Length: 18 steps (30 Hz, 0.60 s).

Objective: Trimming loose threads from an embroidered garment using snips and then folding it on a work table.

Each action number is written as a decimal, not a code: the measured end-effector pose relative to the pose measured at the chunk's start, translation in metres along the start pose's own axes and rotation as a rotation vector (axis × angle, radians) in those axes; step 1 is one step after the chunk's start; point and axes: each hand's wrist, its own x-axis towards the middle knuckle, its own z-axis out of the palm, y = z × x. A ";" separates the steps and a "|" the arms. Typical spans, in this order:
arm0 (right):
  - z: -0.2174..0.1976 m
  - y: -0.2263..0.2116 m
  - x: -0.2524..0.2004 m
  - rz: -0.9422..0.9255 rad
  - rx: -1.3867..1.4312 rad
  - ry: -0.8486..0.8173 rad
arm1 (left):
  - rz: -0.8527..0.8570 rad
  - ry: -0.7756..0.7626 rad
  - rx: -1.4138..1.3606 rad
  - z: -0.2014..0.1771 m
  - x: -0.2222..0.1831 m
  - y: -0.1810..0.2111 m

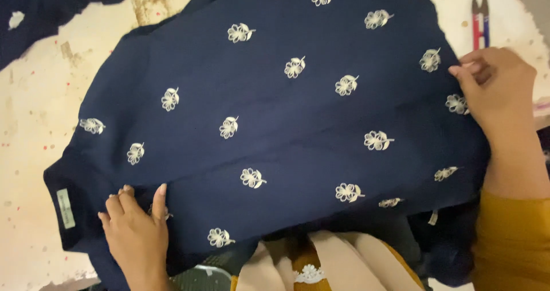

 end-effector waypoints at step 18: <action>0.104 0.112 -0.050 0.353 0.671 -0.030 | -0.026 -0.016 0.140 -0.019 0.000 -0.001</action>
